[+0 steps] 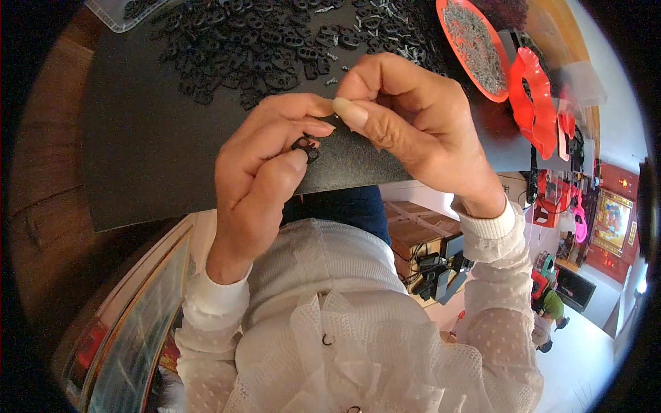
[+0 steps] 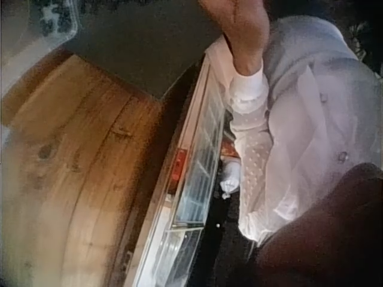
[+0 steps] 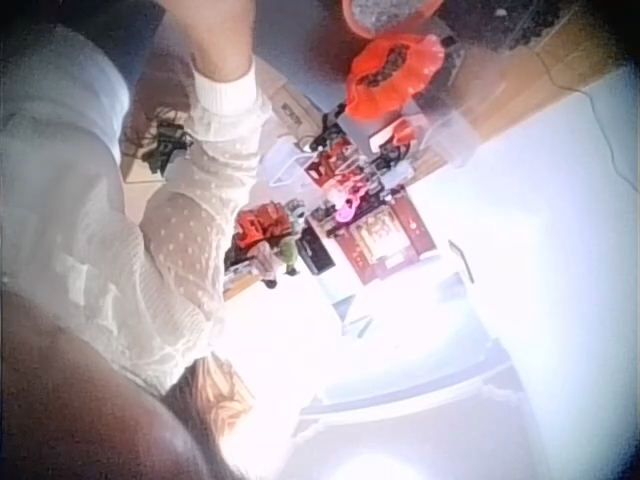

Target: The person assembles small black plastic buckles by hand, inserting metal pins into them.

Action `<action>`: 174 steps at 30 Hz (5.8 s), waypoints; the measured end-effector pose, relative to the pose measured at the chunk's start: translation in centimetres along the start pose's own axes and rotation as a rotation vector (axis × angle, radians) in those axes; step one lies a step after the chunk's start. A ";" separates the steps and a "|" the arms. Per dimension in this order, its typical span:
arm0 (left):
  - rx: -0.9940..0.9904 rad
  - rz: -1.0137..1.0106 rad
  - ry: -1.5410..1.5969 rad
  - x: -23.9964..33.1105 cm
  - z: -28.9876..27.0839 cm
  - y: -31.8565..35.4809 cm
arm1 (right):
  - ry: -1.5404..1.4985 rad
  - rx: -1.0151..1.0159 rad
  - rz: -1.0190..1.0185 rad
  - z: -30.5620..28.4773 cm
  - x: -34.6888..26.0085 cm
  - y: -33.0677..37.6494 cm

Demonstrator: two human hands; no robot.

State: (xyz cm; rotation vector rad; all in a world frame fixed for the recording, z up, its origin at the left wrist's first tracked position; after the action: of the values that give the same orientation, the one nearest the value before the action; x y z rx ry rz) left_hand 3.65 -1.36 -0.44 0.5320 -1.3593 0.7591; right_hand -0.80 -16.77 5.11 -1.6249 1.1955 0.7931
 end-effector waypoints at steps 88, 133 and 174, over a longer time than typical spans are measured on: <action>-0.106 -0.033 -0.133 0.9 0.2 0.1 | 0.609 -0.322 -0.271 -2.0 2.4 -5.4; -0.059 0.002 -0.046 0.8 -0.1 0.3 | -0.066 -0.220 0.175 -0.7 1.4 -5.1; 0.095 -0.229 0.064 1.7 2.3 1.3 | -0.261 0.007 0.151 -0.8 -1.0 2.3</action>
State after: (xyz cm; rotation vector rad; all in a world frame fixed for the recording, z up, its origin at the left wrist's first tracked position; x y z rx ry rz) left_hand 1.21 -1.89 1.45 0.7194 -1.1838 0.6495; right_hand -3.28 -17.35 5.60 -1.3872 1.1395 1.0599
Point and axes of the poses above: each hand's wrist, its own y-axis away from the middle knuckle, its own z-axis out of the palm, x = y × z, the point moved 4 cm from there along -y, towards the middle knuckle, and after that the axes turned 11 degrees about -z, right-handed, at the moved point
